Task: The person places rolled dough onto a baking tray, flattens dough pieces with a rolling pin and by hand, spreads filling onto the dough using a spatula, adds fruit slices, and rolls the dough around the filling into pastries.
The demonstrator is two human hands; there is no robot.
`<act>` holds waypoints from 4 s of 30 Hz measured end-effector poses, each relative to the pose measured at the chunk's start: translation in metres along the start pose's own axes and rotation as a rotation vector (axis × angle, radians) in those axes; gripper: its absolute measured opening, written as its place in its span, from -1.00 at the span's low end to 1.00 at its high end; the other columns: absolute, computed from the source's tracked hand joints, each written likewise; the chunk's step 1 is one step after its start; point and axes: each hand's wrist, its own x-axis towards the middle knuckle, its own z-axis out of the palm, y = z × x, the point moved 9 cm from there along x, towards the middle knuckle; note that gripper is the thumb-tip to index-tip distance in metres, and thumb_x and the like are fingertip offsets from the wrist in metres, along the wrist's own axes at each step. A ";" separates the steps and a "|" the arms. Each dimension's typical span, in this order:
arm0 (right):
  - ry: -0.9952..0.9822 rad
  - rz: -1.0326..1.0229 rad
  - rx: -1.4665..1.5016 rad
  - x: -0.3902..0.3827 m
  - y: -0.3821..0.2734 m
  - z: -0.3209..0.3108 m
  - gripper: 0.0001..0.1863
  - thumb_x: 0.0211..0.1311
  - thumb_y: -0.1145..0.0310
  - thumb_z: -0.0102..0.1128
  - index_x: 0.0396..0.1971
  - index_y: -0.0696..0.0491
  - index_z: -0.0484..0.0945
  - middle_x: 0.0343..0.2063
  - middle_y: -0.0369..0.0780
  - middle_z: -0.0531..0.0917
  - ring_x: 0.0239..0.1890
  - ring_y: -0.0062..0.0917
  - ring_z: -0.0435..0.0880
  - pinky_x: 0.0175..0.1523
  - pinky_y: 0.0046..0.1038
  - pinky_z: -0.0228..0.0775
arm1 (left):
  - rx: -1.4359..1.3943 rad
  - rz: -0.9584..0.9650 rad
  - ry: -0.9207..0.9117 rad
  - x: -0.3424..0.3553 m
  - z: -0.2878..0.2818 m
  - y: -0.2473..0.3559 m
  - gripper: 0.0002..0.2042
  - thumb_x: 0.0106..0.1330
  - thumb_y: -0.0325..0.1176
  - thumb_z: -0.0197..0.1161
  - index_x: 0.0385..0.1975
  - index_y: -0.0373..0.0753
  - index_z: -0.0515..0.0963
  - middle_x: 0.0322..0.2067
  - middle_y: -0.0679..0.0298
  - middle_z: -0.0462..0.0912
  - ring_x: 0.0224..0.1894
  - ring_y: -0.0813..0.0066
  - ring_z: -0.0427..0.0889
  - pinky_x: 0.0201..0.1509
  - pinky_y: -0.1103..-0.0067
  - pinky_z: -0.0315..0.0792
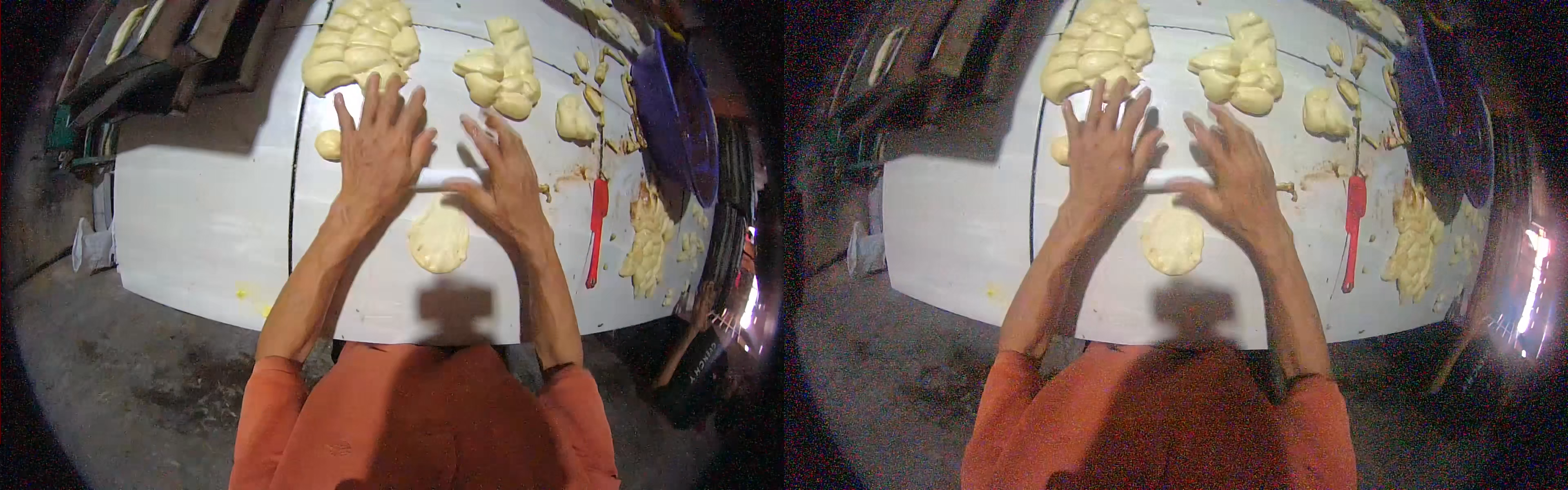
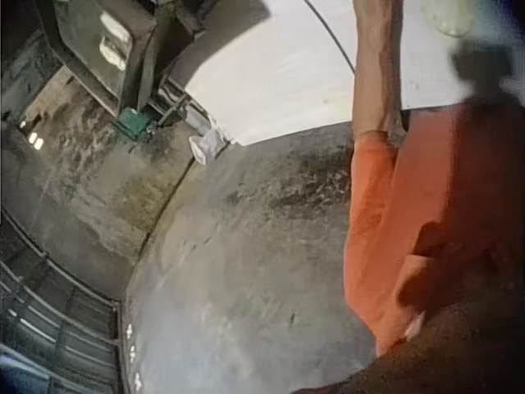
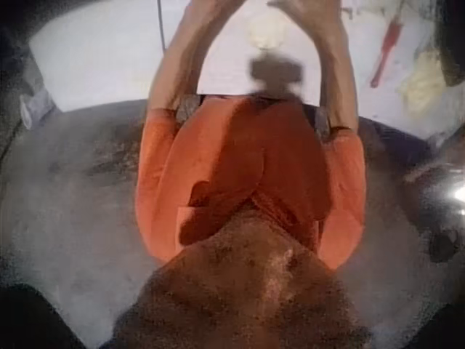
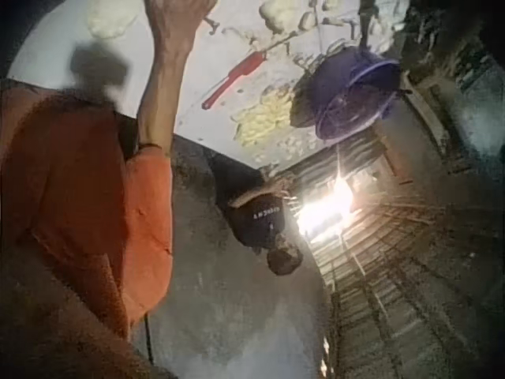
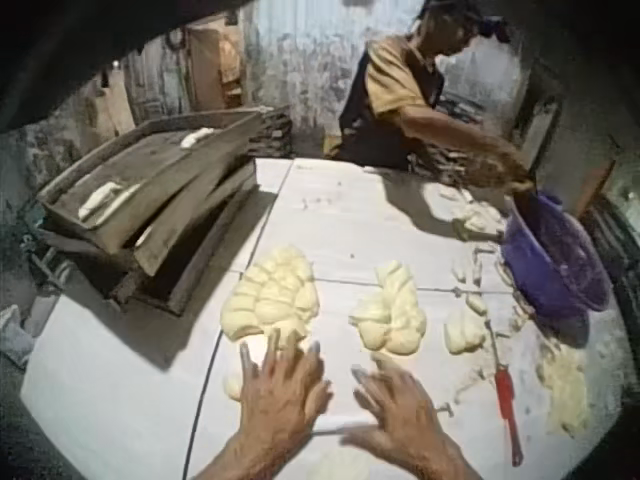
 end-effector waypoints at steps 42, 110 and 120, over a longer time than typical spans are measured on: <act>-0.120 0.152 -0.419 -0.026 0.012 0.027 -0.41 0.51 0.02 0.01 0.44 -0.09 0.37 0.54 -0.03 0.14 0.60 -0.05 -0.04 0.49 0.40 -0.37 | 0.140 -0.214 -0.064 -0.043 -0.014 -0.001 -0.46 0.51 -0.07 0.04 0.44 -0.09 0.35 0.45 -0.11 0.25 0.55 -0.19 0.07 0.40 -0.45 -0.31; -0.084 0.810 0.238 -0.051 0.180 -0.105 -0.54 0.37 0.03 0.28 -0.11 0.20 0.68 -0.28 -0.07 0.75 -0.28 -0.11 0.76 -0.10 -0.15 0.61 | -0.650 -0.443 -0.487 0.041 0.055 0.128 -0.31 0.22 -0.34 0.39 0.39 -0.22 0.32 -0.20 0.03 0.72 -0.21 0.16 0.75 -0.09 0.33 0.60; -0.215 0.693 0.476 -0.048 0.183 -0.073 -0.79 0.24 0.44 0.13 -0.14 0.17 0.49 -0.12 -0.07 0.61 -0.16 -0.37 0.66 -0.14 -0.21 0.51 | -0.563 0.047 -0.538 0.073 0.087 0.171 -0.13 0.17 -0.30 0.51 0.50 -0.22 0.19 0.16 -0.03 0.54 0.20 -0.02 0.52 0.29 0.25 0.44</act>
